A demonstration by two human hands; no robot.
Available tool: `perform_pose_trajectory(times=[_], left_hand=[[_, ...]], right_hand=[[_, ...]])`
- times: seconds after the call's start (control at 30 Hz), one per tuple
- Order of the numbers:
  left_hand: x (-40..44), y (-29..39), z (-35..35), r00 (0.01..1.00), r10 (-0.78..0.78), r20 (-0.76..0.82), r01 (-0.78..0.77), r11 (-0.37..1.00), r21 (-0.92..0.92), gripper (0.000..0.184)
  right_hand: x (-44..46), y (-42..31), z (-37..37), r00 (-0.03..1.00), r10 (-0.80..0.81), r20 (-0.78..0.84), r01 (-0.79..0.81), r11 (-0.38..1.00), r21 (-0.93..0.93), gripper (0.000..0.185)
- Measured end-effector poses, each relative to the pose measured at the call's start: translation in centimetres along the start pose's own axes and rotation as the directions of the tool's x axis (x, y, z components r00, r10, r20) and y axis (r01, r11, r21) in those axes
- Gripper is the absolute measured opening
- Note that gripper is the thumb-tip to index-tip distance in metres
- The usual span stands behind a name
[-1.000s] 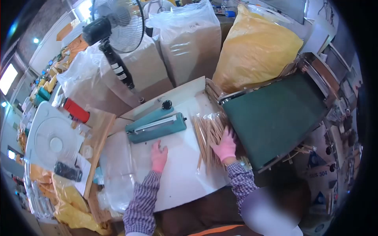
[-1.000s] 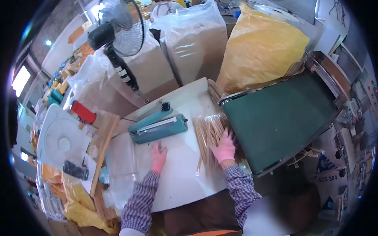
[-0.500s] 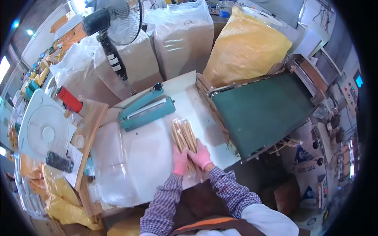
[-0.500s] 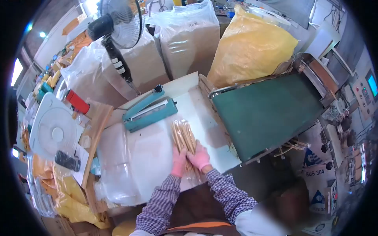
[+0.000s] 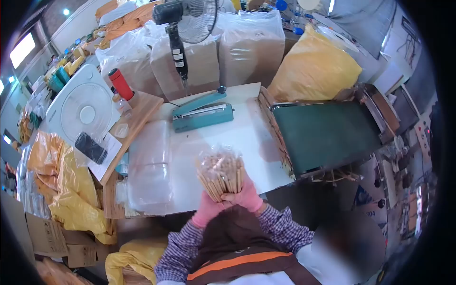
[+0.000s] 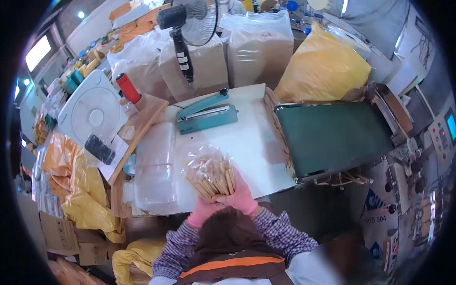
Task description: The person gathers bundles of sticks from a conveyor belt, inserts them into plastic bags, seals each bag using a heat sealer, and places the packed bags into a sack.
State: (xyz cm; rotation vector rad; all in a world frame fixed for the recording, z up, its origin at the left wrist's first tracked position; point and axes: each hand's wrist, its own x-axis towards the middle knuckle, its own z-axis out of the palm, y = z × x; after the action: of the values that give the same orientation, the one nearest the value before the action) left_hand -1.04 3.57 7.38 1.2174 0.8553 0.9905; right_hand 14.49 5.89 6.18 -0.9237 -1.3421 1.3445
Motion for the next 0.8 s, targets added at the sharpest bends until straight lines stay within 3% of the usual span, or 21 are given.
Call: perform_pose_trajectory(times=[0.03, 0.07, 0.1, 0.13, 0.17, 0.23, 0.27, 0.37, 0.4, 0.43, 0.47, 0.57, 0.6, 0.63, 0.67, 0.7, 0.77, 0.8], left_hand=[[1.0, 0.9, -1.3, 0.975, 0.203, 0.09, -0.222, 0.902, 0.369, 0.086], [1.8, 1.5, -2.6, 0.907, 0.344, 0.242, -0.414, 0.627, 0.66, 0.091], [2.6, 1.7, -3.5, 0.814, 0.395, 0.427, -0.536, 0.225, 0.814, 0.096], [3.5, -0.3, -4.2, 0.911, 0.297, 0.285, -0.411, 0.699, 0.585, 0.101], [4.3, -2.2, -4.8, 0.973, 0.187, 0.133, -0.207, 0.965, 0.16, 0.105], [5.5, 0.6, -5.0, 0.926, 0.311, 0.213, -0.376, 0.803, 0.462, 0.109], [6.4, -3.5, -6.8, 0.939, 0.242, 0.245, -0.344, 0.696, 0.63, 0.102], [6.9, -3.2, -7.0, 0.856, 0.334, 0.395, -0.511, 0.425, 0.747, 0.084], [5.8, -2.4, -6.6, 0.916, 0.28, 0.287, -0.392, 0.78, 0.488, 0.077], [4.2, -1.0, -5.8, 0.961, 0.185, 0.208, -0.212, 0.97, 0.118, 0.069], [2.7, -0.4, -5.2, 0.983, 0.067, 0.169, -0.015, 0.957, -0.291, 0.062], [-1.6, -3.6, -4.4, 0.994, 0.003, 0.114, 0.039, 0.93, -0.365, 0.052], [-3.3, -7.1, -4.3, 0.984, -0.131, 0.118, 0.17, 0.878, -0.447, 0.051], [-4.6, -10.1, -3.8, 0.958, -0.251, 0.139, 0.286, 0.802, -0.524, 0.049], [-5.6, -10.6, -2.7, 0.959, -0.24, 0.153, 0.28, 0.711, -0.645, 0.047], [-6.5, -10.9, -2.3, 0.949, -0.315, 0.028, 0.263, 0.736, -0.624, 0.045], [-6.4, -10.0, -3.3, 0.946, -0.321, 0.049, 0.313, 0.864, -0.395, 0.046], [-6.4, -7.4, -4.8, 0.934, -0.356, 0.03, 0.354, 0.934, 0.048, 0.043]], right_hand=[[1.0, -0.5, -0.3, 0.997, -0.049, 0.063, 0.048, 0.999, 0.025, 0.108], [1.8, -1.2, -0.4, 0.989, -0.118, 0.091, 0.121, 0.992, -0.036, 0.113], [2.7, -2.1, -0.7, 0.974, -0.188, 0.124, 0.2, 0.975, -0.092, 0.118], [3.7, -2.4, -0.9, 0.954, -0.253, 0.162, 0.277, 0.95, -0.146, 0.123], [4.7, -2.0, -1.0, 0.927, -0.32, 0.197, 0.352, 0.923, -0.153, 0.123], [6.2, -0.2, -1.0, 0.862, -0.433, 0.263, 0.481, 0.864, -0.151, 0.123], [6.7, 0.6, -0.3, 0.866, -0.461, 0.193, 0.492, 0.854, -0.168, 0.117], [6.4, -1.2, 1.8, 0.978, -0.199, 0.065, 0.209, 0.947, -0.244, 0.105], [5.9, -2.2, 2.9, 0.986, -0.165, -0.015, 0.159, 0.969, -0.188, 0.1], [5.0, -3.3, 4.1, 0.988, -0.122, -0.092, 0.11, 0.986, -0.127, 0.095], [4.2, -3.6, 5.2, 0.984, -0.07, -0.163, 0.06, 0.996, -0.062, 0.09], [2.4, -1.8, 5.7, 0.995, 0.074, 0.07, -0.061, 0.982, -0.177, 0.083], [2.9, -1.2, 5.2, 0.985, 0.016, 0.173, 0.048, 0.932, -0.359, 0.063], [3.3, 0.3, 4.8, 0.934, 0.134, 0.332, -0.048, 0.966, -0.253, 0.055], [3.9, 2.4, 4.4, 0.845, 0.226, 0.484, -0.165, 0.972, -0.166, 0.047], [3.9, 4.1, 4.3, 0.727, 0.293, 0.621, -0.298, 0.949, -0.1, 0.039], [4.3, 5.5, 4.1, 0.649, 0.403, 0.645, -0.486, 0.872, -0.056, 0.029], [4.3, 5.6, 4.0, 0.602, 0.456, 0.656, -0.572, 0.819, -0.043, 0.025]])
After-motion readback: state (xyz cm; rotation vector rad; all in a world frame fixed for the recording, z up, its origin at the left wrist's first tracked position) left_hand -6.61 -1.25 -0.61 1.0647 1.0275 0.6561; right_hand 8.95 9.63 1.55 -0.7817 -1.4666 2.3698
